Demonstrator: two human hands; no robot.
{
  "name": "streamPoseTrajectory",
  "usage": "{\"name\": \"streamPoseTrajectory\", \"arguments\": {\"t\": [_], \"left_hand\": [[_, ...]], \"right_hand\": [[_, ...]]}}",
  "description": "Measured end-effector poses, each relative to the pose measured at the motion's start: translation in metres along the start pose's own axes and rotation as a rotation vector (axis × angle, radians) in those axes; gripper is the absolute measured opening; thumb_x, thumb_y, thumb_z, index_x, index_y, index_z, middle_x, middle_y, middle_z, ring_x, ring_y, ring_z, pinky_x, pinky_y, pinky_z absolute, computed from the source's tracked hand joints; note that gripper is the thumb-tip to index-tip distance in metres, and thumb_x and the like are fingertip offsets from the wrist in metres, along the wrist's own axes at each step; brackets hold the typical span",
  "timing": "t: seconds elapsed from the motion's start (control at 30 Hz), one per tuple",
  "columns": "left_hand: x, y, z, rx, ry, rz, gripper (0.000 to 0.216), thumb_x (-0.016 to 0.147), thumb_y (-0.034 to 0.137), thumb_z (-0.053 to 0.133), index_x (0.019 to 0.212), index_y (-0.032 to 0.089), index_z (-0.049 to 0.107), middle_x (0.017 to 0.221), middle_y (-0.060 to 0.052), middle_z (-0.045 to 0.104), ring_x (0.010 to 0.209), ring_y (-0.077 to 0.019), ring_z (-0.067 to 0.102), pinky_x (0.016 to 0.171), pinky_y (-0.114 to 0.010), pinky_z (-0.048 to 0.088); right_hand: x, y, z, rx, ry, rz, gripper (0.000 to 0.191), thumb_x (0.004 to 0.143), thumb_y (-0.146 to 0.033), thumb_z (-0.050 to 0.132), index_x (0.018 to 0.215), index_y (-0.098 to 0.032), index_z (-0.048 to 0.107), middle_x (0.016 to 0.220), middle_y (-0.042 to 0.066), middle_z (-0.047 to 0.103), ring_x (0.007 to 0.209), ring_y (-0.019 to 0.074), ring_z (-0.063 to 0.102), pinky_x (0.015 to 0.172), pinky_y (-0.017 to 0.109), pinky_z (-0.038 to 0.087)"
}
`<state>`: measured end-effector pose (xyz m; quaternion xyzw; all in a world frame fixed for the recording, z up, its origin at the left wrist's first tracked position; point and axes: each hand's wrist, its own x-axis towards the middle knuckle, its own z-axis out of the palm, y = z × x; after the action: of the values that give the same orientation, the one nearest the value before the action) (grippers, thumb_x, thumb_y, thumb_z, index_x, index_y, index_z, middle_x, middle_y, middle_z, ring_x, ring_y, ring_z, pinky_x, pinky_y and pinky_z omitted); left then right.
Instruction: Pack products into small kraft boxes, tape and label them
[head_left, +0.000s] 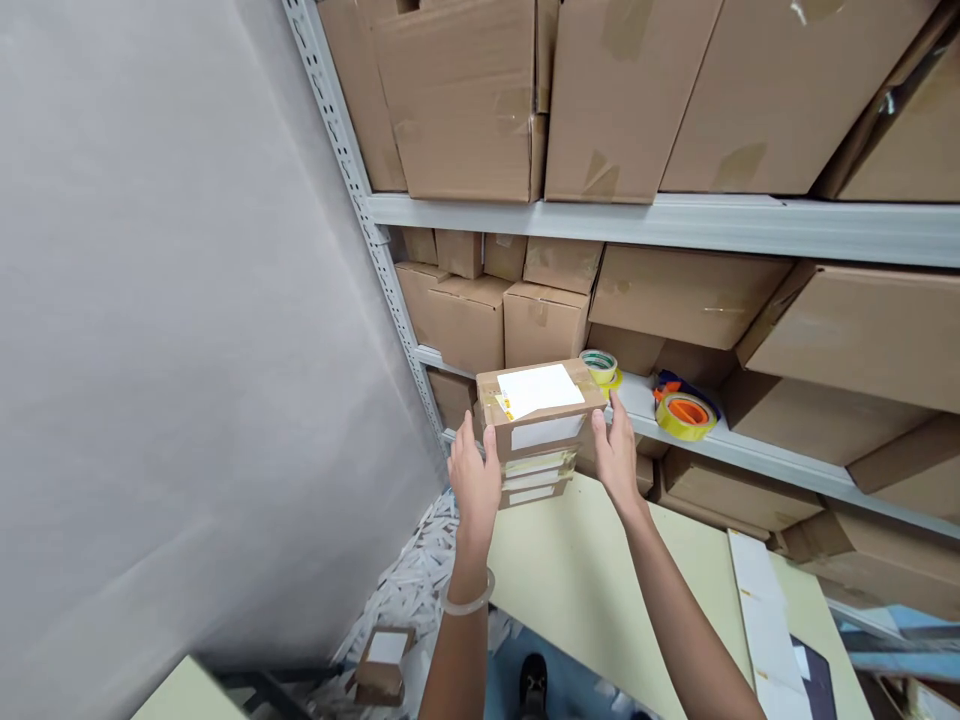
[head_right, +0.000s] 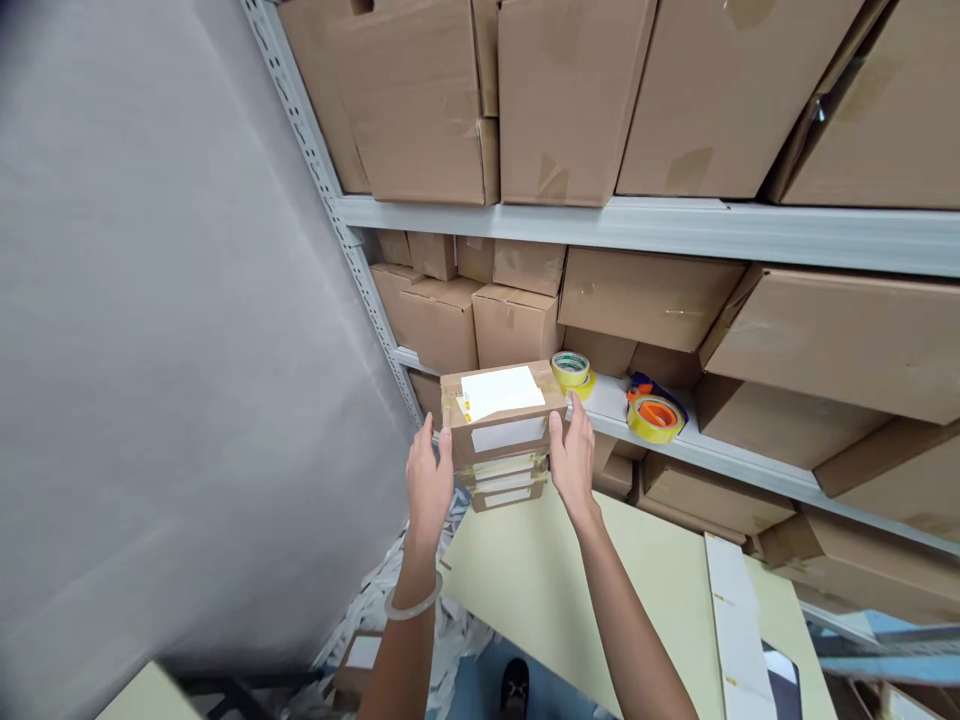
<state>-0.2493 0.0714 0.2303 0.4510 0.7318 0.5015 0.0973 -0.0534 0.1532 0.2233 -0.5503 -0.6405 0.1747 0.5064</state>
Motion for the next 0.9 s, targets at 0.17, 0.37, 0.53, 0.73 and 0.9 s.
{"name": "streamPoseTrajectory", "arguments": {"t": [0.17, 0.37, 0.53, 0.73, 0.9], "left_hand": [[-0.040, -0.015, -0.050, 0.070, 0.070, 0.060, 0.061, 0.099, 0.049, 0.031, 0.151, 0.018, 0.032, 0.153, -0.013, 0.040, 0.142, -0.0254, 0.036, 0.117, -0.045, 0.027], [-0.133, -0.042, -0.133, 0.200, 0.370, -0.098, 0.063, 0.098, 0.048, 0.035, 0.153, 0.017, 0.029, 0.156, -0.013, 0.034, 0.145, -0.0249, 0.031, 0.120, -0.043, 0.024], [-0.246, -0.046, -0.162, 0.305, 0.604, -0.302, 0.065, 0.098, 0.049, 0.032, 0.155, 0.018, 0.023, 0.159, -0.012, 0.030, 0.147, -0.0242, 0.027, 0.121, -0.041, 0.022], [-0.357, -0.029, -0.185, 0.405, 0.732, -0.503, 0.067, 0.099, 0.048, 0.029, 0.155, 0.013, 0.021, 0.160, -0.015, 0.025, 0.148, -0.0262, 0.022, 0.121, -0.042, 0.018], [-0.425, -0.014, -0.227, 0.519, 0.946, -0.681, 0.065, 0.099, 0.045, 0.027, 0.157, 0.017, 0.014, 0.162, -0.013, 0.017, 0.150, -0.0283, 0.012, 0.121, -0.051, 0.009]], "right_hand": [[-0.045, -0.018, -0.025, 0.032, 0.097, -0.111, 0.058, 0.099, -0.049, 0.033, 0.150, -0.023, 0.031, 0.152, 0.011, 0.040, 0.140, 0.0256, 0.035, 0.113, 0.049, 0.029], [-0.074, -0.015, -0.056, 0.088, -0.011, -0.182, 0.059, 0.099, -0.049, 0.032, 0.152, -0.024, 0.029, 0.152, 0.011, 0.039, 0.141, 0.0249, 0.034, 0.114, 0.050, 0.029], [-0.083, 0.003, -0.080, 0.127, -0.034, -0.165, 0.062, 0.098, -0.052, 0.029, 0.152, -0.021, 0.029, 0.154, 0.014, 0.036, 0.143, 0.0252, 0.032, 0.115, 0.049, 0.028], [-0.126, 0.019, -0.086, 0.190, -0.174, -0.144, 0.064, 0.098, -0.053, 0.030, 0.150, -0.017, 0.032, 0.152, 0.015, 0.038, 0.142, 0.0263, 0.035, 0.115, 0.049, 0.029], [-0.167, -0.006, -0.076, 0.307, -0.347, -0.170, 0.064, 0.098, -0.052, 0.030, 0.153, -0.018, 0.027, 0.153, 0.015, 0.037, 0.143, 0.0266, 0.034, 0.115, 0.048, 0.028]]}}
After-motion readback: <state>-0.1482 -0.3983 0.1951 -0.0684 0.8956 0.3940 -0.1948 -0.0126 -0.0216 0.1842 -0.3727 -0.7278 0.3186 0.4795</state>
